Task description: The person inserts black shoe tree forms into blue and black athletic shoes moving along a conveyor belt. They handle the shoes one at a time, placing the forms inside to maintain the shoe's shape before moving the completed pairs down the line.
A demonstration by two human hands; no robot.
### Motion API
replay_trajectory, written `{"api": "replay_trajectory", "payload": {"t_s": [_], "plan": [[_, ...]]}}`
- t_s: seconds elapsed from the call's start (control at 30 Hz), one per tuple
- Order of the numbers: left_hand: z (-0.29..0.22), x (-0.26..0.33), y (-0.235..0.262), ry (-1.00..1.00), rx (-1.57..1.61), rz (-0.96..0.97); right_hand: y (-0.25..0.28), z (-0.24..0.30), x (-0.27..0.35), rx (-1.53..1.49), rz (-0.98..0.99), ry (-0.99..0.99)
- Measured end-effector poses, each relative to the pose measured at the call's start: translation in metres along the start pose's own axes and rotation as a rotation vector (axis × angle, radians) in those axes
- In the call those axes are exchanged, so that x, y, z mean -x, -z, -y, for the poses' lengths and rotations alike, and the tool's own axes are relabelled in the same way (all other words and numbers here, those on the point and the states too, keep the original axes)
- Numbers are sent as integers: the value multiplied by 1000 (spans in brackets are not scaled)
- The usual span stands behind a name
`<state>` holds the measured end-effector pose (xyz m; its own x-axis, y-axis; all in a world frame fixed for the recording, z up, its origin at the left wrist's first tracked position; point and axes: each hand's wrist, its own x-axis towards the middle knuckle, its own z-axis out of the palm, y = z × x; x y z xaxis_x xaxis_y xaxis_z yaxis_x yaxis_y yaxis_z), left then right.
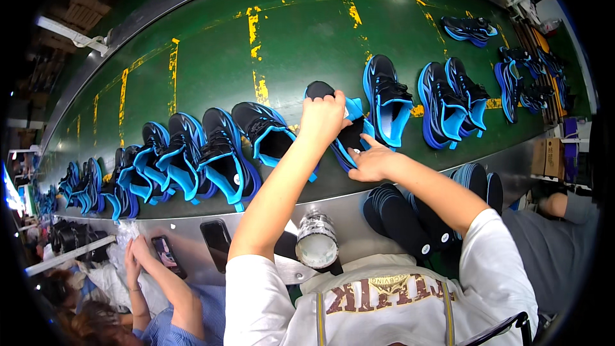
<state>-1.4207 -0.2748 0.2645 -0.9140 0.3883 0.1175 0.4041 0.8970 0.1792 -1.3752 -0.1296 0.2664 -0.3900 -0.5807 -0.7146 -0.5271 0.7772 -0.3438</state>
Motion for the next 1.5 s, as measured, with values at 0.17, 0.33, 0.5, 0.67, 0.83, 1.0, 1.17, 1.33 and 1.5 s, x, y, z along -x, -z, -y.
{"api": "replay_trajectory", "payload": {"t_s": [0.17,0.33,0.5,0.67,0.83,1.0,1.17,1.33,1.5], "plan": [[4,-9,15,169,127,201,-31,4,23,-99,-1060,225],[-5,6,39,89,260,263,-77,4,61,-458,-1046,80],[-12,33,62,32,228,169,-91,5,77,-474,-993,126],[13,24,75,199,92,-72,-89,0,115,-394,-1033,-38],[-34,-23,73,32,338,-101,-167,-51,178,-417,-782,-472],[-70,-57,24,-49,128,230,-188,-43,210,-516,-577,-610],[-64,-66,1,-33,248,165,-205,-49,224,-591,-682,-620],[-84,-66,23,91,198,324,-133,-57,246,-687,-1146,-476],[-70,-52,9,261,497,281,-30,-77,214,-976,-853,-115]]}}
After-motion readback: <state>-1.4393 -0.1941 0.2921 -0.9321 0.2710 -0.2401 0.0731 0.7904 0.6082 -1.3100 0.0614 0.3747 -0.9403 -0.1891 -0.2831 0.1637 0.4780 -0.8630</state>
